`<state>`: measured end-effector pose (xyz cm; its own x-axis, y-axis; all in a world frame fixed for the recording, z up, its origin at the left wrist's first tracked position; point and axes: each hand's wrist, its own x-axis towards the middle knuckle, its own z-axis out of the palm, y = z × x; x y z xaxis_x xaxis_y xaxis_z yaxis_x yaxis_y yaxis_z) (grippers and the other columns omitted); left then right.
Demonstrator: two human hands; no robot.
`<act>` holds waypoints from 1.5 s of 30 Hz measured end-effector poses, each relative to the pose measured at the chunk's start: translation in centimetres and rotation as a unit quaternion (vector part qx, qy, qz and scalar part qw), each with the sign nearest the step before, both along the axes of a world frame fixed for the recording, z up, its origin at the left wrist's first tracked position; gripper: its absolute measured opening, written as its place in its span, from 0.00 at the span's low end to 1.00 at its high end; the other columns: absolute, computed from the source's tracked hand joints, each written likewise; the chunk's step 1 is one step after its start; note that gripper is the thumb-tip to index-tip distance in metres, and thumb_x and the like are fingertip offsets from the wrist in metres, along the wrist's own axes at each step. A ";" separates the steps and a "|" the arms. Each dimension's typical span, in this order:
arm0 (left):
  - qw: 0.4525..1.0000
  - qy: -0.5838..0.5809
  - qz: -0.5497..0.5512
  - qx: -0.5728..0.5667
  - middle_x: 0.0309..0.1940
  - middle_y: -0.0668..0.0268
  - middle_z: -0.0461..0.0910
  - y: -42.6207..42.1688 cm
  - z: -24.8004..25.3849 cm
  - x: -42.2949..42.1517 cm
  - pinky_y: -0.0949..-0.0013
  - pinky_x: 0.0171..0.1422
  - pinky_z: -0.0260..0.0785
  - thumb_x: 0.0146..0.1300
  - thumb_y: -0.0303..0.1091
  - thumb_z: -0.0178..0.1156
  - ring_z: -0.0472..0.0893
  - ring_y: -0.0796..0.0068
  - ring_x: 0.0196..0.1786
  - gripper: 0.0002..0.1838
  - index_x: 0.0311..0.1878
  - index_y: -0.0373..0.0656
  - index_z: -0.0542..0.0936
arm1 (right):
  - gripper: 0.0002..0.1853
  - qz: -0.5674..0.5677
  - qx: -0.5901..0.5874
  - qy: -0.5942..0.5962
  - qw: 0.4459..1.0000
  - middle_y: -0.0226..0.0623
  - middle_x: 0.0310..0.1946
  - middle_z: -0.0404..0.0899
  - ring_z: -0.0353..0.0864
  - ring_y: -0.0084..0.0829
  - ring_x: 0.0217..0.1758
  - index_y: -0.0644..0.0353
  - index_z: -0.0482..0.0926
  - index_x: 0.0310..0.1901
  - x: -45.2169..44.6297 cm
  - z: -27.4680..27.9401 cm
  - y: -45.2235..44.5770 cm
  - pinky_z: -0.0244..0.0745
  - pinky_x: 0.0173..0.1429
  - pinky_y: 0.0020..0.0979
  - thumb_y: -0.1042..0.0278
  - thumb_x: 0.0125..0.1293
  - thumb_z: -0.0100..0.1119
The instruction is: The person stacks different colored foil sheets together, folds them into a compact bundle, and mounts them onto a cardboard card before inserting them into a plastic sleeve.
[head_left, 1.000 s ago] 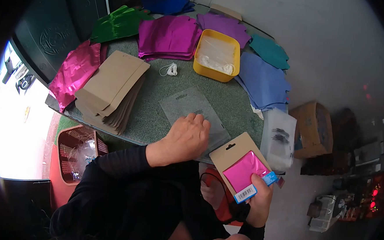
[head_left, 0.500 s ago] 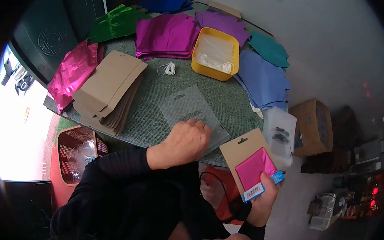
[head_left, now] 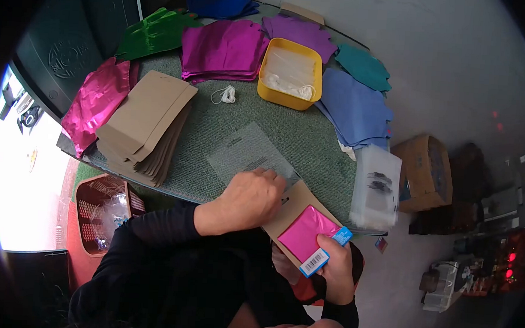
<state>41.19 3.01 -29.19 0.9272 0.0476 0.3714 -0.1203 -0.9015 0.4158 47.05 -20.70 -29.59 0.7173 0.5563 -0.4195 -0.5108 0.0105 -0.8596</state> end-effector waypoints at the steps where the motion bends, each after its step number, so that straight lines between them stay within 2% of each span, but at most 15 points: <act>1: 1.000 -0.005 -0.001 0.003 0.24 0.58 0.74 -0.1 0.0 0.0 0.58 0.33 0.72 0.50 0.29 0.59 0.78 0.57 0.31 0.07 0.26 0.38 0.71 | 0.21 0.005 0.003 0.003 1.000 0.38 0.24 0.80 0.73 0.25 0.11 0.66 0.72 0.56 0.0 0.0 0.0 0.61 0.08 0.22 0.68 0.61 0.52; 10: 0.997 -0.049 0.002 0.062 0.24 0.61 0.73 -0.5 0.2 -0.4 0.63 0.33 0.72 0.49 0.29 0.59 0.76 0.63 0.29 0.06 0.25 0.39 0.72 | 0.22 0.001 0.020 0.004 1.000 0.39 0.24 0.80 0.74 0.25 0.12 0.67 0.72 0.56 -0.2 0.0 0.4 0.62 0.08 0.23 0.67 0.61 0.54; 16: 0.995 -0.042 0.005 0.090 0.24 0.61 0.73 -0.4 -0.7 -0.4 0.63 0.31 0.71 0.47 0.29 0.58 0.76 0.63 0.30 0.06 0.24 0.39 0.71 | 0.22 0.012 0.014 0.000 1.000 0.39 0.23 0.80 0.74 0.25 0.11 0.67 0.72 0.56 -0.1 0.4 -0.1 0.62 0.09 0.23 0.68 0.61 0.54; 24: 0.995 -0.045 -0.006 0.092 0.24 0.61 0.72 -0.6 -1.1 -0.5 0.64 0.31 0.71 0.46 0.29 0.58 0.75 0.64 0.29 0.06 0.24 0.39 0.70 | 0.21 0.002 -0.001 0.011 1.000 0.38 0.23 0.79 0.73 0.25 0.11 0.66 0.72 0.56 -0.1 -0.1 0.1 0.60 0.09 0.23 0.70 0.61 0.53; 30: 0.995 -0.061 -0.031 0.075 0.24 0.62 0.71 -1.0 -0.1 -1.1 0.64 0.30 0.70 0.47 0.29 0.58 0.75 0.64 0.29 0.06 0.25 0.40 0.70 | 0.19 -0.009 0.019 0.017 1.000 0.37 0.25 0.80 0.76 0.25 0.15 0.64 0.73 0.54 -0.3 -0.8 0.9 0.62 0.10 0.22 0.70 0.62 0.56; 39: 0.988 -0.127 -0.055 0.068 0.25 0.62 0.69 -0.7 1.5 -1.1 0.64 0.29 0.69 0.47 0.27 0.57 0.74 0.65 0.29 0.07 0.26 0.40 0.68 | 0.20 -0.017 0.070 -0.042 0.997 0.34 0.29 0.81 0.77 0.23 0.17 0.63 0.71 0.56 -0.8 -0.3 1.9 0.64 0.13 0.21 0.70 0.63 0.57; 41: 0.987 -0.137 -0.055 0.071 0.25 0.62 0.69 -0.4 1.8 -1.2 0.65 0.29 0.69 0.46 0.28 0.58 0.73 0.65 0.29 0.08 0.26 0.40 0.68 | 0.21 -0.009 0.077 -0.058 0.995 0.37 0.36 0.81 0.82 0.26 0.28 0.65 0.70 0.57 -0.7 -0.4 1.7 0.76 0.25 0.24 0.74 0.62 0.57; 42: 0.986 -0.137 -0.060 0.070 0.25 0.63 0.69 -0.3 2.0 -1.3 0.65 0.29 0.69 0.46 0.28 0.58 0.73 0.65 0.29 0.08 0.26 0.40 0.68 | 0.21 -0.008 0.077 -0.059 0.995 0.37 0.36 0.81 0.82 0.26 0.28 0.65 0.70 0.57 -0.8 -0.2 2.0 0.76 0.25 0.24 0.74 0.62 0.57; 44: 0.986 -0.139 -0.066 0.071 0.25 0.63 0.69 -0.3 2.3 -1.3 0.65 0.29 0.69 0.47 0.28 0.59 0.73 0.66 0.29 0.08 0.27 0.40 0.69 | 0.22 -0.046 0.125 -0.103 0.986 0.42 0.45 0.80 0.83 0.31 0.43 0.68 0.69 0.58 -1.2 0.5 2.8 0.80 0.45 0.31 0.77 0.61 0.57; 45: 0.983 -0.151 -0.068 0.075 0.25 0.63 0.69 -0.5 2.3 -1.3 0.65 0.29 0.69 0.47 0.28 0.59 0.73 0.66 0.29 0.08 0.27 0.40 0.69 | 0.22 -0.046 0.126 -0.103 0.986 0.42 0.45 0.80 0.83 0.31 0.43 0.68 0.69 0.58 -1.2 0.3 2.8 0.80 0.45 0.31 0.77 0.61 0.57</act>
